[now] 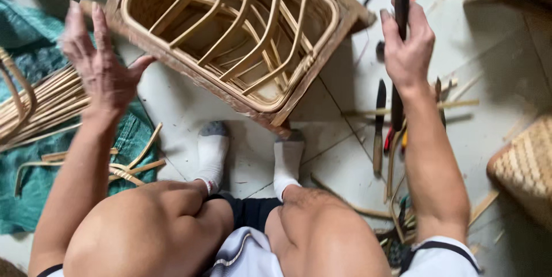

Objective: The person is weaving a basket using thin wooden strips. They insert strips into a wooden mold, use a hammer to secure them, and apply glue to the joints. The person adjusts the strips and uses pliers to trim excess material.

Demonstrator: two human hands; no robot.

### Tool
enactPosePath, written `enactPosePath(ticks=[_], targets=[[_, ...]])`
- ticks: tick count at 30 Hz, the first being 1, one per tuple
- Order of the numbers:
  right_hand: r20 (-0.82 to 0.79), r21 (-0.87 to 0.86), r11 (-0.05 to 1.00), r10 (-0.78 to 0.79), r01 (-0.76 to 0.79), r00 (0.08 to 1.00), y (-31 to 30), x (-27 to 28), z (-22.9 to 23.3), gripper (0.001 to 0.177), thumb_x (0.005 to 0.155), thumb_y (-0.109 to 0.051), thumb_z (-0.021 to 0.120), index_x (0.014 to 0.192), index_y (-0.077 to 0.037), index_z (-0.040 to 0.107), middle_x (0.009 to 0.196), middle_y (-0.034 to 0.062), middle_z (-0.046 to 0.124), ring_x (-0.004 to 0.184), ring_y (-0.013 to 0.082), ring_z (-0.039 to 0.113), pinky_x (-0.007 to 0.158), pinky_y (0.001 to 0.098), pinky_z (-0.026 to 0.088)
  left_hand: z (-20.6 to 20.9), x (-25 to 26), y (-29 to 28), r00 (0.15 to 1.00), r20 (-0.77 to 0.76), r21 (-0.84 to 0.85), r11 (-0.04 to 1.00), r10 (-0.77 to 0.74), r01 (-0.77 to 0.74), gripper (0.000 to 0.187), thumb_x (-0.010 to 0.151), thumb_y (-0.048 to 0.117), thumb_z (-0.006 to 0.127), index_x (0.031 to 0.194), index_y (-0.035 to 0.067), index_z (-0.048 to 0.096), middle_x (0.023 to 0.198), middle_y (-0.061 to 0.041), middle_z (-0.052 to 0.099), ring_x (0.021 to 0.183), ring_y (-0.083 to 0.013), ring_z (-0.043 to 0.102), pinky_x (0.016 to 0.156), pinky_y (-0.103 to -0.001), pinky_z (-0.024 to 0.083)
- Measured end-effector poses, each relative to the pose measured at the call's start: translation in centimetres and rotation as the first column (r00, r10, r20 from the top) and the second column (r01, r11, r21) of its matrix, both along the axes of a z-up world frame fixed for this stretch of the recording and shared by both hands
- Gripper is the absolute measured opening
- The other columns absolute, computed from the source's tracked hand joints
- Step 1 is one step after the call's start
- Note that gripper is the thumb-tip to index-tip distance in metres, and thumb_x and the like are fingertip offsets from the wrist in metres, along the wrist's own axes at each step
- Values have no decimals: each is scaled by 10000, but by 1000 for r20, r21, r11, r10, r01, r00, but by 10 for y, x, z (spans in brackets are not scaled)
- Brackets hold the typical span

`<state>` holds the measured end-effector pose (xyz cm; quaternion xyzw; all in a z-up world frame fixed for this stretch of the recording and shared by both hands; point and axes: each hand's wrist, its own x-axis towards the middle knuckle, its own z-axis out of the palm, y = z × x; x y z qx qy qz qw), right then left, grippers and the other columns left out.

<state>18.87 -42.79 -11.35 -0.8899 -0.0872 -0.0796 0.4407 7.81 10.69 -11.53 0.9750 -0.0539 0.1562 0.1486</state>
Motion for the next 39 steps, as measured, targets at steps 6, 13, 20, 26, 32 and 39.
enactPosePath(ticks=[6,13,20,26,32,39], targets=[[-64,-73,995,64,-69,996,20,19,-28,227,1114,-197,686,1182,20,699,956,125,685,841,187,634,755,368,506,-32,-41,-89,736,-677,-727,173,-21,-664,509,941,286,765,1339,29,577,1050,-62,679,886,-145,646,775,-278,563],[-268,-75,983,-183,169,946,11,-98,-15,276,1093,-231,630,1116,35,698,867,134,685,709,142,578,617,323,461,-23,-8,-88,825,-564,-804,257,-46,-536,597,892,120,786,1432,-10,568,1230,-126,720,1045,-148,680,898,-315,596],[-199,-71,994,-100,88,975,2,-153,9,214,1192,-191,612,1116,-16,708,972,125,783,876,179,715,806,327,562,-19,22,-95,877,-412,-908,186,-247,-375,602,937,96,779,1476,-40,545,1359,-144,668,1198,-161,648,1060,-327,567],[-475,-92,995,-83,44,876,15,-122,36,372,1048,-221,600,1392,-79,606,698,98,666,517,166,619,486,325,501,-8,-53,-127,841,-481,-877,142,-247,-460,598,936,105,753,1474,-31,528,1333,-102,684,1154,-140,669,1027,-288,563],[-244,-222,957,130,-186,961,25,-94,54,363,1127,-154,602,1475,-49,606,874,100,670,694,115,608,602,305,514,-39,-76,-131,815,-548,-836,145,-187,-529,584,926,110,782,1451,-43,577,1246,-139,711,1060,-141,663,950,-304,573],[-318,-37,889,422,-456,849,111,-70,82,426,1119,-140,508,1534,-42,512,831,97,685,649,125,647,550,310,535,-45,-91,-129,861,-387,-912,276,-329,-304,1011,926,235,803,1654,16,136,1681,-207,303,1512,-278,376,1199,-381,428]])
